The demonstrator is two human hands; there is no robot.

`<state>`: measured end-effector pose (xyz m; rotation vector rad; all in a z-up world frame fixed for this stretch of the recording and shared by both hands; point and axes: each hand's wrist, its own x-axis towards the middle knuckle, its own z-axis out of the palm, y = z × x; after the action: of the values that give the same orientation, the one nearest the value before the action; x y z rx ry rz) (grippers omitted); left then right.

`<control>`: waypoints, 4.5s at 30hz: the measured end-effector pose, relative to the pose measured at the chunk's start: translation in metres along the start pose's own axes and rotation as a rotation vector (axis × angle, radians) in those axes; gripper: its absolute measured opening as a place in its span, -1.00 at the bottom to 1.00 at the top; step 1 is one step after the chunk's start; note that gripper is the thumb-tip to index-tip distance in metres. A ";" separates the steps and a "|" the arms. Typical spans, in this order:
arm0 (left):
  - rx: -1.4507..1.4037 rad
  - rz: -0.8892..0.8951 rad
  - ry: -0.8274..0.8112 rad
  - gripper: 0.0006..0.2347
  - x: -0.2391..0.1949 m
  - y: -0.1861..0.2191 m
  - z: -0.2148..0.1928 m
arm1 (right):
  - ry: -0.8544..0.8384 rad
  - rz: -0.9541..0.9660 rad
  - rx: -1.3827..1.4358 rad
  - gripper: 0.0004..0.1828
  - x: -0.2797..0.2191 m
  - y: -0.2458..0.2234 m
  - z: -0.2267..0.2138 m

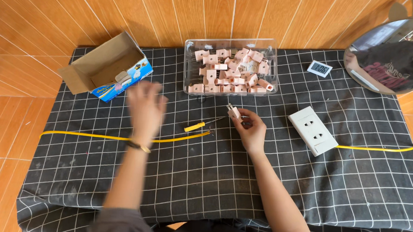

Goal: The person uses a screwdriver to tighten screws on a small pink electrical component. They then insert a yellow wire into the component and secure it by tightening the screws again. The person handles multiple pink components from a plastic container and a cardboard box.

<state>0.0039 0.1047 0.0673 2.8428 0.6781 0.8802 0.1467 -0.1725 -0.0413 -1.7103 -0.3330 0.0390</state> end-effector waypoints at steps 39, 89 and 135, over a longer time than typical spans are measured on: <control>0.504 0.549 -0.075 -0.91 0.051 -0.145 0.128 | -0.089 0.065 0.158 -0.55 -0.005 -0.029 -0.001; -0.004 -0.423 -0.155 -0.88 0.118 -0.184 0.155 | -0.414 -0.058 0.581 -0.64 -0.020 -0.028 0.004; 0.019 0.615 0.157 -0.94 0.097 0.025 0.079 | -0.884 -0.974 0.114 -0.71 -0.151 -0.208 0.175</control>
<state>0.1289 0.1283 0.0572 3.0582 -0.2119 1.1752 -0.0764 -0.0136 0.1061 -1.1768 -1.7412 0.0926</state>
